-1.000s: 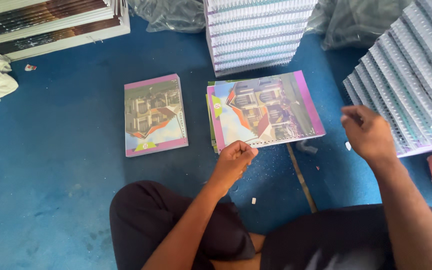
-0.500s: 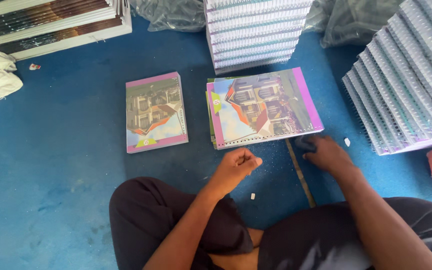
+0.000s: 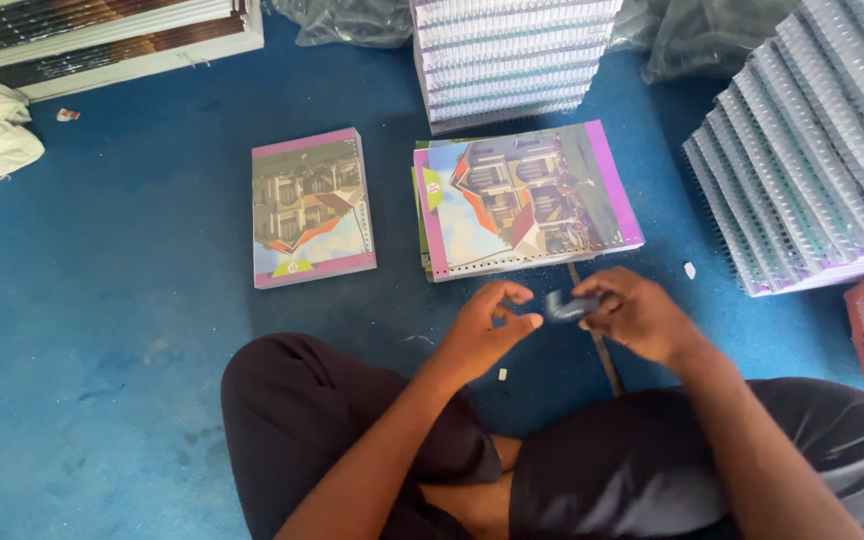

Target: The person sits on the floor and assembles spiral-bound notebooks by hand. They insert plastic spiral coils into the punched holes of the notebook covers and pages, then close the ends of the coils to secure them. The person handles multiple notebooks and stacks the finished ones.

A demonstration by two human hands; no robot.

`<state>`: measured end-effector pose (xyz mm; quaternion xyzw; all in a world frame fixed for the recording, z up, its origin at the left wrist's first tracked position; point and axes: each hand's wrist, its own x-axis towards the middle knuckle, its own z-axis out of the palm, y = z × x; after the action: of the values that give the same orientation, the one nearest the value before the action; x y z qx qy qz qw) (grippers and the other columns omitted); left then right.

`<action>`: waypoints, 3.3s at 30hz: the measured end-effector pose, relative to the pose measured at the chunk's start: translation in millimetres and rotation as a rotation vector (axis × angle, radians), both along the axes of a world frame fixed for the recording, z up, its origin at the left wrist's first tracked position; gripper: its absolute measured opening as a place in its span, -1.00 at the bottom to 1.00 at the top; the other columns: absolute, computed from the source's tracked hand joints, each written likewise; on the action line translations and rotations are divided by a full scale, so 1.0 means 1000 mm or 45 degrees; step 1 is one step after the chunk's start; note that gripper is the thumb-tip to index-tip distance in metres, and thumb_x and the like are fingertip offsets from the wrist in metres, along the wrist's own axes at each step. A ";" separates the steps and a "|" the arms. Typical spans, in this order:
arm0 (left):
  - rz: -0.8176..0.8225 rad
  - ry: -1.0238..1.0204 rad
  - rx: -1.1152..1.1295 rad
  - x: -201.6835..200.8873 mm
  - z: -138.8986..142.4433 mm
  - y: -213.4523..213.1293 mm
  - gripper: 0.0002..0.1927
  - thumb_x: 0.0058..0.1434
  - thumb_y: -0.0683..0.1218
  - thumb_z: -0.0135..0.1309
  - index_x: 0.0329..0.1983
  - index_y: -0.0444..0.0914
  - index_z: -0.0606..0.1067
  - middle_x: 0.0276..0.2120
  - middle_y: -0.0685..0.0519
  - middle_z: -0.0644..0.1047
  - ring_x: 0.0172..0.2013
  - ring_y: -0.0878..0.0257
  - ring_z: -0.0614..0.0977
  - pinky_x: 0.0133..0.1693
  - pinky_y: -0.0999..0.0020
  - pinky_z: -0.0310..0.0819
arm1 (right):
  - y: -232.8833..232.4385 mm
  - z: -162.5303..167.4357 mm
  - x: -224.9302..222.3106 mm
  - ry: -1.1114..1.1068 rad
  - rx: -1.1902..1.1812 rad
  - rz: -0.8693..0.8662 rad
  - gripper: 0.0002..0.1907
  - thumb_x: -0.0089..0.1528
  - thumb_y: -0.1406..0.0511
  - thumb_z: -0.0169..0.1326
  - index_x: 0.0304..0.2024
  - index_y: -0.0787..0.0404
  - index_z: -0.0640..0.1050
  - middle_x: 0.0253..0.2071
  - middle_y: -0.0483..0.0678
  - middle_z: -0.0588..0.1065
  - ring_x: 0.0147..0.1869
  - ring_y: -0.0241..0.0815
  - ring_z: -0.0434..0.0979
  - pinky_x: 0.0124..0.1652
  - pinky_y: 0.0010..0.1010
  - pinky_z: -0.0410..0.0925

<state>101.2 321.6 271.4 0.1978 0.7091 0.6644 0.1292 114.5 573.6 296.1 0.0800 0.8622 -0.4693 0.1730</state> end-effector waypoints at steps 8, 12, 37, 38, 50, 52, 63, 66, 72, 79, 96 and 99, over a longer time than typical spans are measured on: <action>-0.180 -0.344 0.066 0.004 -0.008 0.015 -0.47 0.23 0.07 0.22 0.15 -0.33 0.47 -0.14 -0.04 0.61 -0.16 0.23 0.64 -0.20 0.35 0.54 | -0.035 0.014 0.027 0.537 -0.142 0.228 -0.55 0.05 0.51 0.30 0.00 0.18 0.62 -0.16 -0.13 0.47 -0.15 -0.31 0.53 -0.11 -0.47 0.42; -0.109 -0.522 0.181 0.003 -0.009 0.016 -0.53 0.18 -0.01 0.28 0.05 -0.40 0.53 -0.31 0.02 0.61 -0.38 0.32 0.62 -0.42 0.41 0.55 | -0.037 0.005 0.027 0.461 -0.396 0.136 -0.43 0.09 0.53 0.24 0.16 0.20 0.49 -0.08 -0.10 0.48 -0.09 -0.30 0.57 -0.06 -0.45 0.46; 0.086 -0.269 0.047 0.021 -0.030 0.008 -0.66 0.13 -0.16 0.30 -0.03 -0.34 0.54 -0.34 0.02 0.60 -0.39 0.37 0.62 -0.37 0.47 0.52 | -0.036 -0.043 0.027 -0.085 -0.644 -0.174 -0.76 0.29 0.25 0.12 -0.12 0.28 0.64 -0.20 -0.03 0.61 -0.16 -0.26 0.63 -0.10 -0.40 0.51; 0.099 -0.289 0.104 0.019 -0.030 0.008 -0.65 0.15 -0.16 0.31 -0.02 -0.35 0.55 -0.33 0.03 0.60 -0.37 0.37 0.62 -0.34 0.48 0.54 | -0.038 -0.041 0.026 -0.082 -0.684 -0.210 -0.77 0.29 0.25 0.12 -0.14 0.29 0.64 -0.21 -0.02 0.61 -0.17 -0.25 0.63 -0.10 -0.39 0.51; 0.234 -0.517 0.233 0.015 -0.003 -0.013 -0.63 0.17 -0.14 0.28 0.01 -0.37 0.54 -0.24 0.04 0.54 -0.30 0.32 0.63 -0.30 0.40 0.65 | -0.038 -0.014 0.015 -0.178 -1.226 -0.460 -0.86 0.20 0.31 0.21 -0.24 0.25 0.61 -0.25 -0.03 0.58 -0.17 -0.18 0.61 -0.02 -0.27 0.48; 0.178 -0.561 0.238 0.012 0.004 -0.020 -0.64 0.17 -0.15 0.26 0.02 -0.37 0.53 -0.22 0.04 0.54 -0.30 0.30 0.64 -0.31 0.38 0.65 | -0.033 -0.009 0.015 -0.181 -1.270 -0.488 -0.86 0.19 0.30 0.20 -0.25 0.22 0.61 -0.26 -0.07 0.58 -0.18 -0.22 0.59 -0.04 -0.28 0.47; 0.006 -0.614 0.356 0.007 0.044 -0.037 -0.72 0.29 -0.18 0.12 0.05 -0.34 0.50 -0.17 0.02 0.52 -0.21 0.24 0.69 -0.23 0.35 0.67 | -0.014 0.016 0.025 -0.145 -1.537 -0.579 -0.81 0.23 0.30 0.24 -0.17 0.29 0.63 -0.43 -0.17 0.50 -0.41 -0.33 0.43 -0.34 -0.43 0.38; -0.017 -0.549 0.237 0.008 0.053 -0.043 -0.72 0.29 -0.22 0.06 0.07 -0.32 0.51 -0.12 0.06 0.51 -0.19 0.32 0.66 -0.31 0.42 0.60 | -0.012 0.021 0.022 -0.100 -1.580 -0.613 -0.83 0.24 0.31 0.23 -0.18 0.28 0.62 -0.41 -0.16 0.52 -0.42 -0.34 0.44 -0.37 -0.45 0.37; 0.046 -0.504 0.137 0.013 0.053 -0.025 -0.77 0.32 -0.24 -0.12 -0.01 -0.30 0.47 -0.20 0.02 0.56 -0.34 0.37 0.59 -0.47 0.52 0.41 | -0.042 0.022 0.030 -0.179 -1.261 -0.582 -0.83 0.17 0.34 0.23 -0.23 0.31 0.63 -0.44 -0.12 0.52 -0.44 -0.29 0.47 -0.37 -0.40 0.41; 0.161 -0.461 0.263 0.011 0.052 -0.006 -0.76 0.43 -0.10 -0.14 -0.02 -0.31 0.49 -0.32 0.08 0.49 -0.44 0.43 0.50 -0.50 0.54 0.37 | -0.056 0.030 0.023 -0.239 -1.136 -0.443 -0.87 0.16 0.34 0.26 -0.32 0.31 0.62 -0.47 -0.09 0.51 -0.41 -0.29 0.51 -0.32 -0.41 0.47; 0.066 -0.434 0.092 0.004 0.066 -0.030 -0.66 0.22 -0.07 0.21 0.01 -0.31 0.54 -0.34 0.10 0.55 -0.43 0.40 0.58 -0.53 0.50 0.47 | -0.020 0.030 0.009 -0.235 -1.596 -0.654 -0.91 0.20 0.34 0.23 -0.35 0.24 0.59 -0.50 -0.15 0.47 -0.49 -0.35 0.40 -0.43 -0.47 0.33; 0.041 -0.491 0.146 0.002 0.063 -0.036 -0.73 0.25 -0.12 0.12 -0.02 -0.32 0.54 -0.33 0.06 0.52 -0.41 0.34 0.60 -0.51 0.46 0.49 | -0.021 0.028 0.010 -0.286 -1.753 -0.687 -0.90 0.20 0.33 0.22 -0.31 0.24 0.60 -0.49 -0.19 0.47 -0.49 -0.41 0.37 -0.44 -0.54 0.30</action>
<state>103.4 285.3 334.2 0.0626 0.6354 0.7311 0.2404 124.7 553.0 324.1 0.2100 0.3010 -0.9181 0.1499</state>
